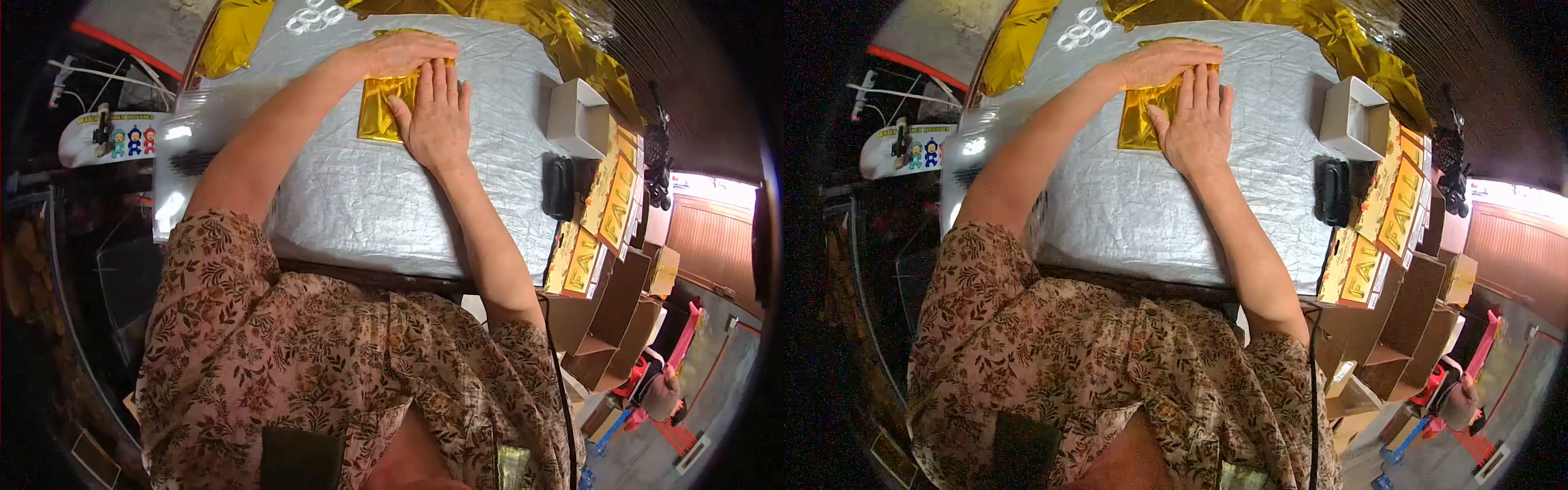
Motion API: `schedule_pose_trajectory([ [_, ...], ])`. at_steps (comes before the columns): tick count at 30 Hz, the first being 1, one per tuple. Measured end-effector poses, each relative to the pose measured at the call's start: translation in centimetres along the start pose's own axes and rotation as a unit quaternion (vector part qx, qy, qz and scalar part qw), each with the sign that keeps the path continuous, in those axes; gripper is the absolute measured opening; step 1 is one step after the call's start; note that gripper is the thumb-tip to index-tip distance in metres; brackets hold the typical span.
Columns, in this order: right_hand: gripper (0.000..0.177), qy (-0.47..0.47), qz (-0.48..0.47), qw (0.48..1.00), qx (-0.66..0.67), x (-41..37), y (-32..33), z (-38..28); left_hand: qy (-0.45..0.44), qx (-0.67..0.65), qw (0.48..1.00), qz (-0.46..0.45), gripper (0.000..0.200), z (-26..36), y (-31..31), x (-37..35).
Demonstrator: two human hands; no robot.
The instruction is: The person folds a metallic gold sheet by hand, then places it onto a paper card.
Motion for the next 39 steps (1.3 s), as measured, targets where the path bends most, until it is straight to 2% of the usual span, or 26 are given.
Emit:
schedule_pose_trajectory([
  [6,0.090,0.066,-0.033,0.997,0.000,-0.7,0.5,-0.7,-0.009,0.002,1.000,-0.017,0.052,-0.1,0.0,-0.2],
  [8,0.087,0.125,-0.002,0.985,0.120,-1.0,1.2,-1.1,-0.009,-0.001,1.000,-0.017,0.052,-0.3,-0.1,-0.3],
  [9,0.087,0.123,-0.005,0.985,0.121,-1.2,1.7,-1.2,-0.011,-0.005,1.000,-0.018,0.053,-0.3,-0.3,-0.4],
  [12,0.085,0.148,-0.062,0.982,0.104,-1.6,3.0,-2.1,-0.022,-0.011,1.000,-0.017,0.053,-0.8,-0.6,-0.2],
  [14,0.080,0.221,-0.117,0.959,0.130,-2.1,3.4,-3.3,-0.017,-0.008,1.000,-0.017,0.053,-1.4,-0.6,-0.2],
  [16,0.077,0.235,-0.136,0.955,0.118,-2.1,3.3,-3.5,-0.016,-0.009,1.000,-0.021,0.054,-1.3,-1.0,-0.2],
  [18,0.075,0.250,-0.154,0.950,0.103,-2.4,3.2,-3.6,-0.065,-0.085,0.993,0.046,0.050,-0.2,-0.2,-0.3],
  [20,0.073,0.275,-0.179,0.934,0.137,-2.9,3.1,-4.0,-0.055,-0.045,0.997,0.024,0.052,0.2,0.1,-0.5],
  [21,0.073,0.275,-0.180,0.934,0.138,-3.1,3.2,-4.1,-0.047,-0.005,0.999,0.003,0.055,0.4,0.1,-0.6],
  [25,0.075,0.273,-0.195,0.930,0.146,-4.2,3.4,-4.8,-0.062,-0.004,0.998,0.005,0.054,1.0,0.4,-0.6],
  [29,0.072,0.287,-0.190,0.917,0.200,-4.7,4.5,-5.1,-0.038,-0.028,0.999,-0.008,0.052,1.4,0.8,-0.5],
  [31,0.064,0.185,-0.155,0.884,0.401,-3.9,5.8,-4.4,-0.034,-0.014,0.999,-0.005,0.052,0.9,0.4,-0.4],
  [33,0.061,0.167,-0.156,0.883,0.409,-2.6,6.0,-3.4,-0.092,0.013,0.995,0.029,0.051,1.6,0.7,-0.6],
  [34,0.059,0.148,-0.155,0.883,0.417,-1.6,5.8,-2.5,-0.020,-0.047,0.986,-0.158,0.052,1.5,1.2,0.5],
  [35,0.057,0.130,-0.152,0.884,0.423,-0.4,5.6,-1.6,-0.020,-0.048,0.986,-0.161,0.052,0.7,-0.1,0.2],
  [37,0.053,0.093,-0.143,0.886,0.432,0.9,5.3,-0.4,-0.049,0.011,0.999,0.013,0.053,-1.6,-2.2,0.0],
  [38,0.059,0.190,-0.079,0.924,0.323,0.6,5.0,-1.4,-0.047,0.015,0.999,0.015,0.053,-1.6,-1.5,0.0],
  [39,0.059,0.192,-0.080,0.923,0.324,-0.1,4.1,-1.9,-0.044,0.008,0.999,0.011,0.053,-1.0,-0.7,-0.2],
])
Point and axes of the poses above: each hand's wrist, its own x-axis towards the middle knuckle, its own y-axis out of the back of the hand, z = x × y, the point moved 4 cm from there along x, towards the middle knuckle, and after that the axes turned 8 degrees about y, right-handed, at the moved point
